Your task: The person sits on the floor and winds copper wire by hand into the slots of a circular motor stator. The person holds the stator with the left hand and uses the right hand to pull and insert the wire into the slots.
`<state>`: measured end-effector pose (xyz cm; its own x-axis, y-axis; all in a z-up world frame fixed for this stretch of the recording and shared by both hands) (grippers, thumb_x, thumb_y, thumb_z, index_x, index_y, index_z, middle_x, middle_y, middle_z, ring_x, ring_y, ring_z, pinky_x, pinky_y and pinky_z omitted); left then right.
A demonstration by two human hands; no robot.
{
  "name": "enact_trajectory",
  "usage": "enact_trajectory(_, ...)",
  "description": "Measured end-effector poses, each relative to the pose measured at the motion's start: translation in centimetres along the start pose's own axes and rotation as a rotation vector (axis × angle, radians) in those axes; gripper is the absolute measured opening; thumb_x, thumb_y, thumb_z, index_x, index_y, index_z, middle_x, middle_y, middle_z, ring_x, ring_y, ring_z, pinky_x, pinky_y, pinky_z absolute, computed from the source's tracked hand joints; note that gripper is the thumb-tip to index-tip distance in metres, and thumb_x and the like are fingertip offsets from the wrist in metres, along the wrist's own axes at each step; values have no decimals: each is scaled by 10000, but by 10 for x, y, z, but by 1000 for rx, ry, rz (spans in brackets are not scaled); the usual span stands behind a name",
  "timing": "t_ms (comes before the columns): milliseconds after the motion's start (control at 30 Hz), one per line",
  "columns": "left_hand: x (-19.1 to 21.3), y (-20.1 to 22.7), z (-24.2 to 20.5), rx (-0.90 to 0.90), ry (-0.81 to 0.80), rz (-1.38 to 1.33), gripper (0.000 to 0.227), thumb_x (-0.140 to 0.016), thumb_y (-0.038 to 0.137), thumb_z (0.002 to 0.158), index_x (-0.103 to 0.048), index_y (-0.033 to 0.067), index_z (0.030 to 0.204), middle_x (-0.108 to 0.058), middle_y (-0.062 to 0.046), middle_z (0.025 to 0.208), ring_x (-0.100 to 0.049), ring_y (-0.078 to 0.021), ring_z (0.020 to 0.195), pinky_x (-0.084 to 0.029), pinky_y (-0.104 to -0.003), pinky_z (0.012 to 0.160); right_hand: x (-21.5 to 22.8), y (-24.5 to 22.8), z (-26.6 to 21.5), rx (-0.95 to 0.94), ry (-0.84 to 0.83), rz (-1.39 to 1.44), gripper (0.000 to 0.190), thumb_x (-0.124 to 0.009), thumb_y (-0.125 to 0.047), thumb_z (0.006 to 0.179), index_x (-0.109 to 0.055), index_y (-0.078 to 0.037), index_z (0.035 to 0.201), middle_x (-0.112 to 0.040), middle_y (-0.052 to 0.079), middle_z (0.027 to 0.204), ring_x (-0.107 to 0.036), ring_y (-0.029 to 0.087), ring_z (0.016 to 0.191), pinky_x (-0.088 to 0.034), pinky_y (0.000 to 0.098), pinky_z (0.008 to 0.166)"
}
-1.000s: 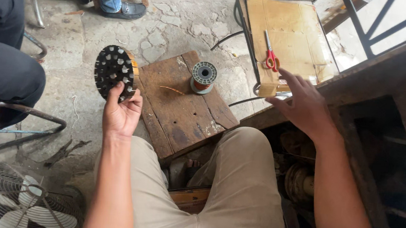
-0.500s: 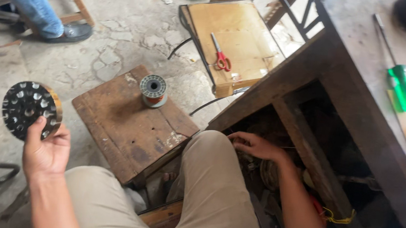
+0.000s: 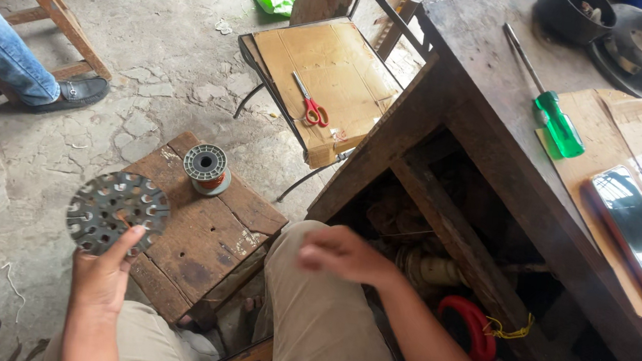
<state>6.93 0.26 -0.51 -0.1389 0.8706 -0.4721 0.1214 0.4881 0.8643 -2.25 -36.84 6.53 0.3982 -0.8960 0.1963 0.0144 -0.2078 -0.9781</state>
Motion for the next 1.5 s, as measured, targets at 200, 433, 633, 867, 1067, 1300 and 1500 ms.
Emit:
enact_trajectory(200,-27,-22,-11,4,-17,33,494,-753,-61,800,-658,72,1267,-709,-45,1225,-682,-151,1103,-545,-310,977,-104,-106,79,427,286,-621,323,-740,-249,939,-647,-52,1177,-636,101,1060,-629,252,1035,-527,378,856)
enact_trajectory(433,-23,-20,-5,-57,28,31,433,-760,-61,833,-670,27,1248,-713,-43,1200,-681,-139,1060,-535,-310,966,-141,-26,128,133,374,47,367,-629,-239,1062,-398,-29,1255,-554,54,932,-587,133,813,-500,303,711)
enact_trajectory(633,-28,0,5,-109,76,106,464,-773,-63,806,-665,35,1246,-714,-33,1193,-683,-142,1054,-540,-307,953,-128,-39,130,305,457,-285,309,-694,-166,1012,-501,-18,1203,-577,68,839,-563,137,709,-469,327,628)
enact_trajectory(867,-31,6,3,-128,97,153,449,-833,17,805,-686,35,1228,-725,-18,1154,-685,-111,1003,-542,-286,933,-121,-36,140,206,348,-181,136,-700,-149,997,-667,-18,1015,-582,74,776,-515,115,640,-431,295,556)
enact_trajectory(1067,-26,22,-5,-116,78,74,372,-818,33,837,-695,35,1189,-751,-54,1120,-712,-141,1011,-564,-309,928,-120,-44,140,227,388,-167,122,-697,-128,990,-680,-8,973,-594,14,692,-486,52,590,-391,260,517)
enact_trajectory(1300,-26,15,-3,0,55,-44,349,-799,64,849,-688,56,1179,-745,-53,1089,-706,-153,977,-563,-329,830,-116,-36,142,174,404,-142,214,-734,-148,980,-619,-18,854,-513,-30,626,-411,29,563,-327,240,496)
enact_trajectory(1500,-28,8,2,-41,3,13,326,-805,65,854,-702,32,1161,-756,-59,1100,-715,-144,1011,-562,-315,923,-113,-26,143,142,423,-93,262,-736,-160,984,-588,-16,823,-509,-42,638,-411,17,573,-323,237,500)
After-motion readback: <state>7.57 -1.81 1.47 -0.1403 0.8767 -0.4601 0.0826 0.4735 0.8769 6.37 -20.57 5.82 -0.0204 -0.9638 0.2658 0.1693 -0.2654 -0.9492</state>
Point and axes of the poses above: each hand's wrist, its own z-axis towards the middle knuckle, its own x-axis out of the back of the hand, y = z × x, the point moved 9 cm from there along z, towards the middle knuckle
